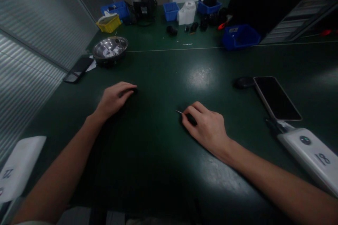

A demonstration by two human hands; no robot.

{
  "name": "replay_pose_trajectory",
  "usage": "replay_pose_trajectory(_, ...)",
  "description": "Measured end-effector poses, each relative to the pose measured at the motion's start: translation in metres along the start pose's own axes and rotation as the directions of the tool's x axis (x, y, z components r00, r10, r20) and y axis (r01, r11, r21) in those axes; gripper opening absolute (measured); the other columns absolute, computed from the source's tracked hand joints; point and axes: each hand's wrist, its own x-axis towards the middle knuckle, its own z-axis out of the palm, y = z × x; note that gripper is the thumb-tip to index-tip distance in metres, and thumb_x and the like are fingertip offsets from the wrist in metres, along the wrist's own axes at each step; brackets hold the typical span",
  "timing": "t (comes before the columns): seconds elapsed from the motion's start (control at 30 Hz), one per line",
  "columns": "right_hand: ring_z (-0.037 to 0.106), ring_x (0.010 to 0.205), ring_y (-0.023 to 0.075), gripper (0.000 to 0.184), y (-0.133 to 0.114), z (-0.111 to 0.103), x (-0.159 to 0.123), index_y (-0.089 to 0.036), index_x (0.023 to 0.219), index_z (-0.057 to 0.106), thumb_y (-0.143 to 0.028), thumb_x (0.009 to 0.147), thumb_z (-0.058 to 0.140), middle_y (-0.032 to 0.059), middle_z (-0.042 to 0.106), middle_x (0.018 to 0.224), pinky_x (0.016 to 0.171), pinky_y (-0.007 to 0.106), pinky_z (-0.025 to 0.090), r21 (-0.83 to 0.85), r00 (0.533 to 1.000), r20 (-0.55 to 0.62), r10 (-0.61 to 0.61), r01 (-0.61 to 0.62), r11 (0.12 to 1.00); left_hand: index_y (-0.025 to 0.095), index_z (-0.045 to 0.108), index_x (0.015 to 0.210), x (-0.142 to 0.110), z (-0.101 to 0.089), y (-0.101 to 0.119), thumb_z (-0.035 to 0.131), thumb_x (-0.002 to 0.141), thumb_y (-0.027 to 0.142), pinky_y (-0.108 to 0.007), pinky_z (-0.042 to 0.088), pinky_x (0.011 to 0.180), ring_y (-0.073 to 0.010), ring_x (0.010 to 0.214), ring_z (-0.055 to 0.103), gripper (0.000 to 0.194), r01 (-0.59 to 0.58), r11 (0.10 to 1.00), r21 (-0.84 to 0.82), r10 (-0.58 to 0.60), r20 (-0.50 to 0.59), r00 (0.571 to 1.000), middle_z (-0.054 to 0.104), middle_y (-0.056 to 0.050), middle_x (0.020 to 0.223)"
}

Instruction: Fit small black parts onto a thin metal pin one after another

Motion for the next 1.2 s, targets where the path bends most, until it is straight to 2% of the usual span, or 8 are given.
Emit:
replay_pose_trajectory(0.07,0.058,0.071,0.0121,0.027,0.0,0.0,0.0,-0.021,0.096,0.067,-0.038,0.103,0.047,0.002,0.064,0.099,0.055,0.027,0.032,0.01,1.0,0.0,0.0,0.0,1.0,0.021,0.068,0.128,-0.007,-0.02,-0.038,0.06,0.096,0.036,-0.034,0.05,0.097,-0.0201,0.105,0.064,0.036,0.255,0.963,0.088,-0.242,-0.134,0.961,0.068,-0.006,0.126)
replay_pose_trajectory(0.13,0.058,0.07,0.0119,0.027,0.0,0.0,0.001,-0.021,0.096,0.068,-0.037,0.102,0.048,0.0026,0.065,0.1,0.055,0.027,0.032,0.02,1.0,0.005,0.0,0.0,1.0,0.016,0.065,0.131,-0.021,-0.038,-0.07,0.059,0.096,0.037,-0.033,0.05,0.093,-0.0189,0.099,0.062,0.042,0.399,0.907,0.133,-0.361,-0.243,0.901,0.067,-0.007,0.125)
replay_pose_trajectory(0.23,0.057,0.068,0.0112,0.027,0.0,-0.001,0.001,-0.021,0.095,0.069,-0.037,0.102,0.048,0.0029,0.066,0.099,0.055,0.027,0.033,0.033,1.0,0.001,0.001,-0.001,0.999,0.011,0.065,0.13,-0.042,-0.058,-0.1,0.056,0.096,0.037,-0.034,0.046,0.094,-0.0193,0.097,0.059,0.044,0.506,0.841,0.19,-0.418,-0.365,0.832,0.066,-0.008,0.121)
replay_pose_trajectory(0.3,0.056,0.067,0.0108,0.027,0.0,-0.001,0.001,-0.021,0.094,0.069,-0.037,0.102,0.048,0.0027,0.066,0.099,0.055,0.026,0.033,0.036,1.0,0.003,0.004,-0.005,0.999,0.011,0.067,0.127,-0.051,-0.064,-0.11,0.055,0.096,0.037,-0.034,0.044,0.094,-0.019,0.093,0.057,0.043,0.542,0.807,0.232,-0.424,-0.411,0.807,0.065,-0.008,0.116)
replay_pose_trajectory(0.4,0.056,0.067,0.0107,0.026,0.001,-0.001,0.002,-0.021,0.094,0.068,-0.037,0.101,0.05,0.0022,0.066,0.098,0.055,0.026,0.033,0.044,1.0,0.002,0.008,-0.008,0.999,0.011,0.07,0.122,-0.055,-0.066,-0.115,0.053,0.096,0.037,-0.033,0.042,0.094,-0.0184,0.09,0.055,0.041,0.547,0.784,0.293,-0.403,-0.429,0.808,0.063,-0.007,0.111)
replay_pose_trajectory(0.57,0.057,0.068,0.0107,0.025,0.001,-0.003,0.002,-0.02,0.094,0.068,-0.036,0.101,0.05,0.0024,0.065,0.098,0.056,0.026,0.034,0.07,1.0,0.003,-0.001,0.001,0.998,0.01,0.07,0.121,-0.053,-0.064,-0.114,0.05,0.097,0.035,-0.034,0.038,0.101,-0.0205,0.099,0.054,0.04,0.523,0.766,0.373,-0.364,-0.419,0.832,0.062,-0.007,0.105)
replay_pose_trajectory(0.83,0.055,0.064,0.0094,0.024,0.001,0.0,0.001,-0.021,0.092,0.068,-0.036,0.1,0.051,0.0015,0.066,0.097,0.055,0.026,0.034,0.073,1.0,-0.017,0.007,-0.006,0.997,0.009,0.068,0.126,-0.05,-0.065,-0.108,0.048,0.097,0.03,-0.036,0.039,0.092,-0.0241,0.097,0.05,0.041,0.517,0.732,0.444,-0.372,-0.375,0.849,0.056,-0.011,0.106)
replay_pose_trajectory(1.2,0.056,0.067,0.0106,0.026,0.001,-0.002,0.002,-0.02,0.094,0.069,-0.036,0.101,0.049,0.0031,0.066,0.098,0.056,0.026,0.034,0.083,1.0,-0.006,-0.008,0.008,0.997,0.007,0.069,0.122,-0.047,-0.063,-0.11,0.048,0.096,0.032,-0.036,0.039,0.096,-0.0244,0.097,0.05,0.042,0.564,0.707,0.427,-0.417,-0.392,0.82,0.057,-0.012,0.109)
